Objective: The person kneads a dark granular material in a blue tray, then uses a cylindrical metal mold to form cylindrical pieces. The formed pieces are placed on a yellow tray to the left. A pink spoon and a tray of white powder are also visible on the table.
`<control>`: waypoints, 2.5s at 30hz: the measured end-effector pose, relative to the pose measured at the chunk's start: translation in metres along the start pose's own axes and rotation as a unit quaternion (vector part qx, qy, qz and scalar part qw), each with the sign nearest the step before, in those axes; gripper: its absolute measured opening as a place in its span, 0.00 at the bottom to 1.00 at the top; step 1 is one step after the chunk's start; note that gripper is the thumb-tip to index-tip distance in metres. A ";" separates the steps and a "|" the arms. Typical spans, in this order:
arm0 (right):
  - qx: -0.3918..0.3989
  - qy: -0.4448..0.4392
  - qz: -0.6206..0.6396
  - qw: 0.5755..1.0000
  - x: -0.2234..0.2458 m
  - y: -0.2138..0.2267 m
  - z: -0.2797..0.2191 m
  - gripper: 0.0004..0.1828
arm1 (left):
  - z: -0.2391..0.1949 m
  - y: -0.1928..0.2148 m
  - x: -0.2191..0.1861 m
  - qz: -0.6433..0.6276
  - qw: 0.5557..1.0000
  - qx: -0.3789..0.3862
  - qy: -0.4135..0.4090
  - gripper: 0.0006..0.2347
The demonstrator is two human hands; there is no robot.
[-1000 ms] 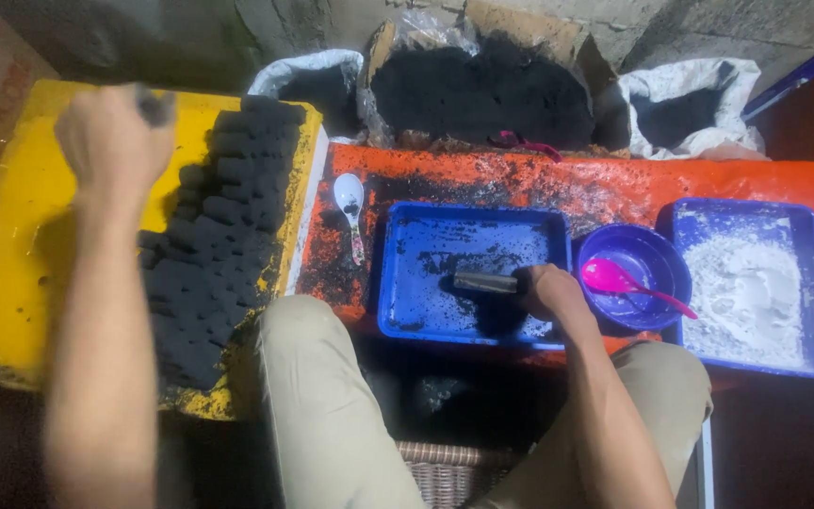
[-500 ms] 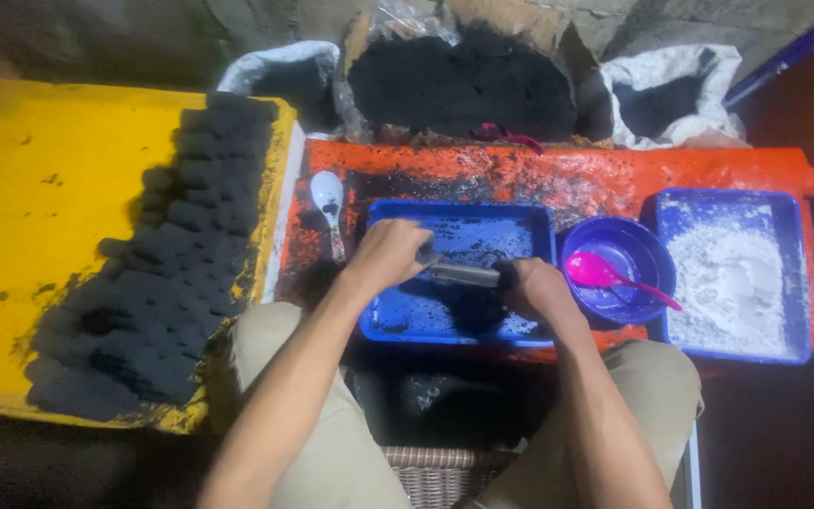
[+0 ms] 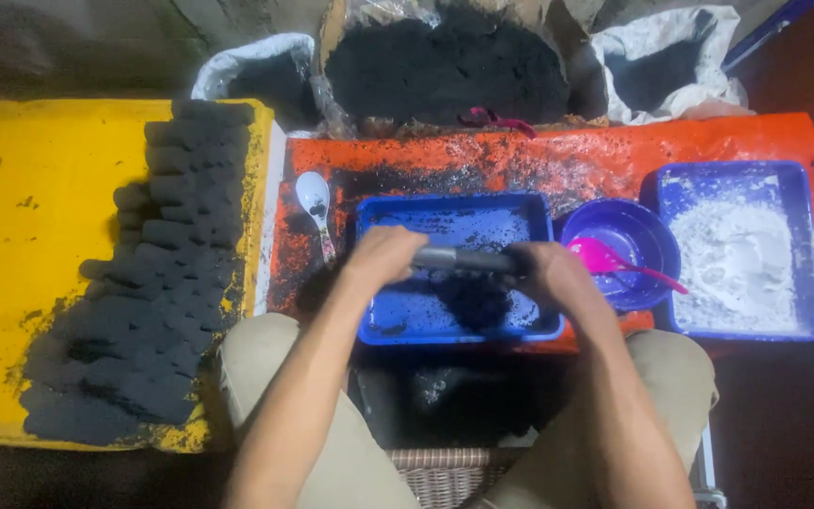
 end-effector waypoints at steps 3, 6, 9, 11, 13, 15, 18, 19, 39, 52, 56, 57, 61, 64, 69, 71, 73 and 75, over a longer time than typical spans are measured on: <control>-0.046 0.029 0.018 0.998 0.003 0.017 -0.008 0.17 | -0.012 0.034 -0.005 -0.022 0.999 -0.019 0.022 0.14; -0.097 0.044 -0.036 0.994 -0.001 0.015 -0.006 0.15 | -0.010 0.036 -0.003 -0.041 0.998 0.000 0.050 0.15; -0.037 0.031 0.050 0.998 0.006 0.019 -0.016 0.14 | -0.019 0.048 -0.009 -0.049 0.998 0.002 0.050 0.13; 0.027 -0.029 0.109 0.993 0.012 0.030 -0.028 0.15 | -0.021 0.053 -0.014 -0.039 0.998 -0.002 0.040 0.13; 0.089 -0.084 0.164 0.979 0.019 0.037 -0.037 0.16 | -0.022 0.057 -0.015 -0.031 0.999 -0.009 0.034 0.13; 0.057 -0.077 0.170 0.981 0.029 0.047 -0.043 0.21 | -0.022 0.060 -0.017 -0.041 0.999 -0.016 0.033 0.11; -0.090 0.014 -0.021 0.996 -0.019 0.004 0.003 0.22 | -0.024 0.053 -0.012 -0.088 0.994 0.019 0.069 0.09; -0.089 0.013 -0.021 0.996 -0.022 0.002 0.006 0.22 | -0.029 0.059 -0.016 -0.088 0.994 0.020 0.068 0.09; -0.085 -0.123 -0.058 0.987 -0.035 -0.001 0.007 0.19 | -0.029 0.073 0.011 -0.100 0.975 -0.127 0.151 0.23; -0.204 -0.170 -0.243 0.933 -0.040 -0.090 0.050 0.15 | -0.036 0.096 0.008 -0.081 0.963 -0.203 0.158 0.18; -0.207 -0.102 -0.200 0.952 -0.012 -0.100 0.050 0.16 | -0.031 0.090 0.012 -0.096 0.961 -0.208 0.153 0.17; -0.203 -0.069 -0.185 0.959 0.000 -0.101 0.047 0.16 | -0.030 0.090 0.012 -0.101 0.960 -0.215 0.145 0.16; -0.111 -0.019 -0.119 0.986 0.019 -0.125 0.048 0.27 | -0.032 0.095 0.008 -0.102 0.961 -0.214 0.144 0.16; -0.065 0.031 -0.057 0.996 0.035 -0.114 0.040 0.22 | -0.032 0.095 0.009 -0.097 0.961 -0.214 0.147 0.15; -0.138 -0.088 -0.132 0.978 -0.009 -0.074 0.056 0.24 | -0.034 0.095 0.010 -0.102 0.961 -0.216 0.142 0.16; -0.142 -0.092 -0.139 0.976 -0.010 -0.073 0.052 0.20 | -0.035 0.097 0.008 -0.111 0.959 -0.218 0.145 0.16; -0.150 -0.102 -0.148 0.972 -0.008 -0.075 0.050 0.17 | -0.033 0.101 0.006 -0.120 0.958 -0.222 0.140 0.16; -0.121 -0.053 -0.129 0.983 0.006 -0.090 0.049 0.21 | -0.032 0.100 0.006 -0.106 0.961 -0.210 0.143 0.17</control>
Point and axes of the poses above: each hand's wrist, its own z-axis towards the middle knuckle, its own y-axis out of the back of the hand, x = y × z, the point moved 4 cm from there along z, towards the middle knuckle, and after that the axes turned 9 degrees about -y, right-handed, at the moved point
